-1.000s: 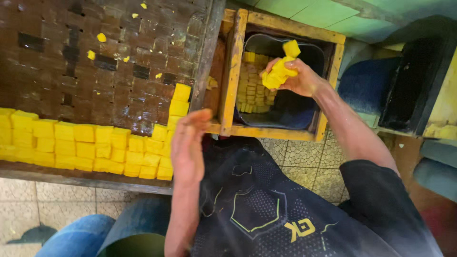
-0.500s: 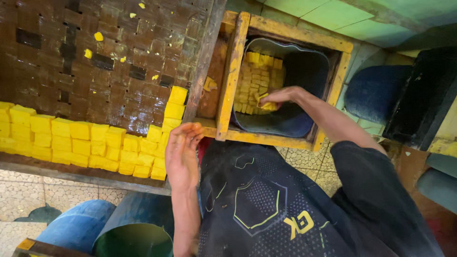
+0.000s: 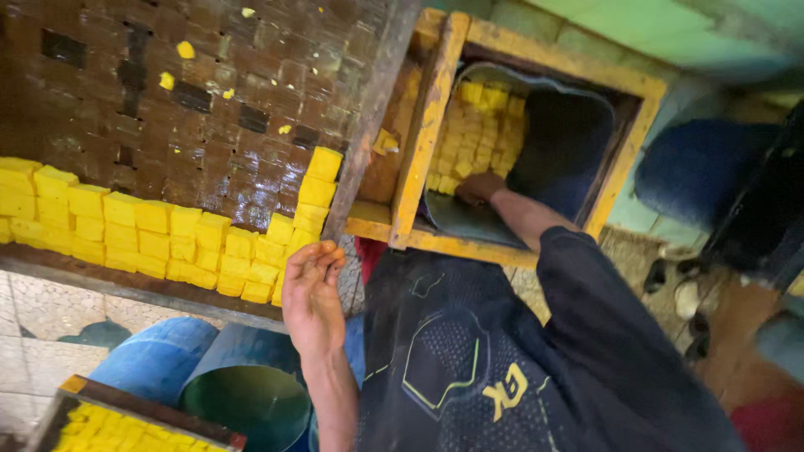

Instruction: The person repeatedly picks yellow food cubes from a woven tray and places them into a bucket below. The person occasionally rinses hands in a nearby water container and continues transferring the cubes until the tray is nearly empty.

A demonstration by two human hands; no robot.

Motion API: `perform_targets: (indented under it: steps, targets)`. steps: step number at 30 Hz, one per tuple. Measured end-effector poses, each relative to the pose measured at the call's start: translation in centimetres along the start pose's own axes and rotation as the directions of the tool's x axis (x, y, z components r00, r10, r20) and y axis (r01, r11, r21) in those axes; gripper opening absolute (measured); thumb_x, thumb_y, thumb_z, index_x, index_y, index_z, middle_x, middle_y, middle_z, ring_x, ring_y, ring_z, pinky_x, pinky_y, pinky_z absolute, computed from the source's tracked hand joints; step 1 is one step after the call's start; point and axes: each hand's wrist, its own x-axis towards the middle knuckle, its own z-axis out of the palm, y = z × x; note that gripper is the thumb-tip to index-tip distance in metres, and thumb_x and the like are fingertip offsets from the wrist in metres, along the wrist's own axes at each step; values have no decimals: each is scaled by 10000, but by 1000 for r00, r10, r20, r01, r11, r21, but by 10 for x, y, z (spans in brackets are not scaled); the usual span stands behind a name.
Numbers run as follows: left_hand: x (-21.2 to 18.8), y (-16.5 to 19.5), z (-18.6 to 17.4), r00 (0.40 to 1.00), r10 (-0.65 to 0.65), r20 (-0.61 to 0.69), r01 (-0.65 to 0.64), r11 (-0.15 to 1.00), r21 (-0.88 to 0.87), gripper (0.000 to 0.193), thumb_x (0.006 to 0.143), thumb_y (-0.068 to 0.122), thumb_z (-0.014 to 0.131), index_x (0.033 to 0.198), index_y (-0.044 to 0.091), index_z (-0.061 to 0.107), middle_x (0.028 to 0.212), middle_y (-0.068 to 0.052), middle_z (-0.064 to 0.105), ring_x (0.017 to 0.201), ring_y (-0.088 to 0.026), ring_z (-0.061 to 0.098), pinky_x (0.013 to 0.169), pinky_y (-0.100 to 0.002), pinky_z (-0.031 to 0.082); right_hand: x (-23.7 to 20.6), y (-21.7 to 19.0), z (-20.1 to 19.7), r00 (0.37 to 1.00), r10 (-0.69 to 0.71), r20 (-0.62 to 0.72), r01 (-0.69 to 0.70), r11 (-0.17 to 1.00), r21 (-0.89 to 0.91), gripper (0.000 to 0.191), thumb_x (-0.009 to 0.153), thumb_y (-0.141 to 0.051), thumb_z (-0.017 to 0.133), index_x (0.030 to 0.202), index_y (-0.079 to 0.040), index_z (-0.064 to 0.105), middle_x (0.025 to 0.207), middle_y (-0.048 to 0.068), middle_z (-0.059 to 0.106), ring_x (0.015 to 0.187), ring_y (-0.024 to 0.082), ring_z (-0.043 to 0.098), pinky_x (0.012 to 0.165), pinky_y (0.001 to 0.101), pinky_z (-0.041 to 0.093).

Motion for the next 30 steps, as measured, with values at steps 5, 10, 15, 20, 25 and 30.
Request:
perform_targets:
  steps: [5, 10, 15, 20, 25, 30]
  targets:
    - [2, 2, -2, 1000, 2, 23, -2, 1000, -7, 269, 1001, 101, 586, 1240, -20, 594, 1218, -181, 645, 1146, -291, 629, 1074, -434, 477, -7, 4, -5, 980, 60, -192, -56, 998, 22, 672, 903, -621, 589, 1376, -143, 585, 1365, 212, 615, 1221, 416, 599, 969, 522, 495]
    - [4, 11, -10, 1000, -3, -6, 3, 1000, -26, 279, 1011, 152, 596, 1231, -20, 603, 1195, -185, 649, 1132, -296, 631, 1064, -439, 481, -12, 3, -35, 961, -20, -274, 20, 1000, -2, 466, 943, -440, 531, 1300, -168, 656, 1369, 184, 624, 1242, 391, 602, 1000, 588, 462]
    - [2, 21, -20, 998, 48, -40, -47, 999, 15, 310, 1001, 189, 624, 1238, -10, 604, 1200, -175, 652, 1126, -291, 627, 1057, -431, 479, -12, -6, -28, 813, -353, -462, 303, 935, -183, 408, 927, -212, 531, 1289, -36, 598, 1284, 258, 615, 1057, 439, 675, 812, 582, 547]
    - [1, 23, -23, 998, 51, -49, -50, 998, 23, 318, 998, 194, 643, 1233, -16, 598, 1200, -175, 655, 1123, -288, 631, 1058, -433, 486, -7, -14, -15, 818, -397, -416, 290, 909, -299, 388, 946, -186, 519, 1291, -11, 558, 1299, 275, 600, 879, 488, 707, 693, 582, 572]
    - [-1, 25, -11, 999, 32, -4, -32, 997, 74, 269, 1032, 151, 617, 1228, -33, 602, 1185, -187, 658, 1102, -284, 633, 1026, -413, 511, -39, -8, -42, 750, 28, -661, 124, 975, 182, 501, 843, -220, 696, 1268, -8, 536, 1024, 282, 682, 902, 473, 684, 742, 574, 541]
    - [-5, 30, 27, 982, 64, 179, -101, 973, 208, 507, 997, 134, 584, 1462, 10, 424, 1373, -150, 592, 1245, -260, 602, 1038, -415, 519, -173, -54, -73, 340, 43, -940, 909, 241, 340, 323, 971, -80, 756, 1210, -43, 542, 1090, 121, 648, 1013, 297, 667, 929, 437, 557]
